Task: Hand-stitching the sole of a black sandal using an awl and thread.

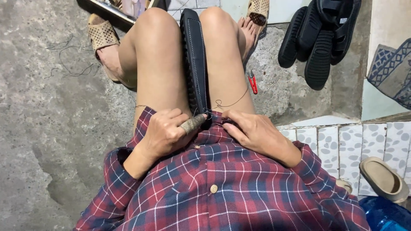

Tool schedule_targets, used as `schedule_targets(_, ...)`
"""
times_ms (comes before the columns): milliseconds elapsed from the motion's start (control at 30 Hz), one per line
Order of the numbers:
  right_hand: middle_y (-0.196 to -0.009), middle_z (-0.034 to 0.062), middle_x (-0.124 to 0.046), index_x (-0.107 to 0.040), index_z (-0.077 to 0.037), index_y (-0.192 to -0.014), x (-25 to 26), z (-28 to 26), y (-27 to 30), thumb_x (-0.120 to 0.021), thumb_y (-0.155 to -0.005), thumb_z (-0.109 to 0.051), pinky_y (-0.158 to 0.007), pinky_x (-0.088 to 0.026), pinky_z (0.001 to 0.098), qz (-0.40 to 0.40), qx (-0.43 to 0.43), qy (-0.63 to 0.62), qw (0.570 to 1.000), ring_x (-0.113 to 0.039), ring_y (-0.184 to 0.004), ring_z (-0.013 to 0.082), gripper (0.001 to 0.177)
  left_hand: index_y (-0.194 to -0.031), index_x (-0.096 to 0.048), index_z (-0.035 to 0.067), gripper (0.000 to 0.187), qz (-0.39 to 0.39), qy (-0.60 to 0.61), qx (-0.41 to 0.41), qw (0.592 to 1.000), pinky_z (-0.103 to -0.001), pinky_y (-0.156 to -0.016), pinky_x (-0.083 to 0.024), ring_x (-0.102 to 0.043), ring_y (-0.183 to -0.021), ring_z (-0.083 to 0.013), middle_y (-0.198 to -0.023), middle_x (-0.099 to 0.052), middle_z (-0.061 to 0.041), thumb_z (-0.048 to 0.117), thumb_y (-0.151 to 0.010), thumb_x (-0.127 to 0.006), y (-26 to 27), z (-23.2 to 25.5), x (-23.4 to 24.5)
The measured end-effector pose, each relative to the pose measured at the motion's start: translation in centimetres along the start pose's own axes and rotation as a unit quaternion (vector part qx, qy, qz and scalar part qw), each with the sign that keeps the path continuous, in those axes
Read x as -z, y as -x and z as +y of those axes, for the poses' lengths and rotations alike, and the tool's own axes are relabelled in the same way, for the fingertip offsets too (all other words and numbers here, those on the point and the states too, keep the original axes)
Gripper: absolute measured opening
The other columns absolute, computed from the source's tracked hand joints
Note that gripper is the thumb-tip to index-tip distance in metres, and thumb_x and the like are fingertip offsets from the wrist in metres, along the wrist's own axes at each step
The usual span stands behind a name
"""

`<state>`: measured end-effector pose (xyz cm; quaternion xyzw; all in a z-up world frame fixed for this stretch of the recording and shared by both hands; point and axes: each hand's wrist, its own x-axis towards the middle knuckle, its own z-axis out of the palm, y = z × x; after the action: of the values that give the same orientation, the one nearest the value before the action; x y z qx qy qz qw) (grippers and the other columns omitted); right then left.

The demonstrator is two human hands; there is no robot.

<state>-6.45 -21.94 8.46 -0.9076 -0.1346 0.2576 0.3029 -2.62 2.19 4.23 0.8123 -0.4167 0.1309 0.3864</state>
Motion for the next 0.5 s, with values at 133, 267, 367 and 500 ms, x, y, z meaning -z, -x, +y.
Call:
schedule_targets(133, -0.093, 0.0139, -0.071, -0.057, -0.017, -0.111, 0.4, -0.3, -0.1, -0.048, -0.094, -0.027, -0.068, -0.054, 0.0489, 0.003, 0.011, -0.022, 1.0, -0.069, -0.085, 0.0379, 0.021, -0.066, -0.05, 0.012, 0.033, 0.006, -0.005, 0.0, 1.0, -0.03, -0.048, -0.038, -0.046, -0.057, -0.0193, -0.062, -0.045, 0.0, 0.022, -0.097, -0.048, 0.9, -0.3, -0.4)
schedule_targets(267, -0.085, 0.0142, -0.074, -0.068, -0.01, -0.103, 4.5, -1.1, 1.7, -0.058, -0.087, -0.017, -0.07, -0.056, 0.0427, -0.023, 0.041, -0.206, 0.977, -0.073, -0.081, 0.0325, 0.02, -0.105, -0.066, 0.012, 0.029, -0.062, 0.007, 0.128, 0.99, -0.037, -0.046, -0.045, -0.056, -0.051, -0.0265, -0.054, -0.052, -0.008, 0.035, -0.092, -0.054, 2.6, -0.7, -0.6)
schedule_targets(367, -0.083, 0.0132, -0.073, -0.071, -0.007, -0.1, 6.6, 1.0, 3.9, -0.059, -0.087, -0.015, -0.069, -0.056, 0.0405, -0.043, 0.067, -0.368, 0.926, -0.073, -0.077, 0.0279, 0.019, -0.096, -0.06, 0.006, 0.044, -0.203, 0.022, 0.288, 0.936, -0.047, -0.052, -0.047, -0.063, -0.058, -0.0399, -0.053, -0.058, -0.02, 0.049, -0.09, -0.057, 1.7, -0.6, 0.9)
schedule_targets(500, -0.093, 0.0138, -0.067, -0.066, -0.006, -0.108, 6.8, 5.0, 5.8, -0.055, -0.101, -0.023, -0.068, -0.053, 0.038, -0.129, 0.182, -0.75, 0.623, -0.067, -0.08, 0.026, 0.022, -0.07, -0.059, 0.005, 0.049, -0.334, 0.108, 0.365, 0.862, -0.05, -0.062, -0.047, -0.066, -0.074, -0.046, -0.061, -0.063, -0.024, 0.048, -0.091, -0.054, -0.3, -0.6, 3.1)
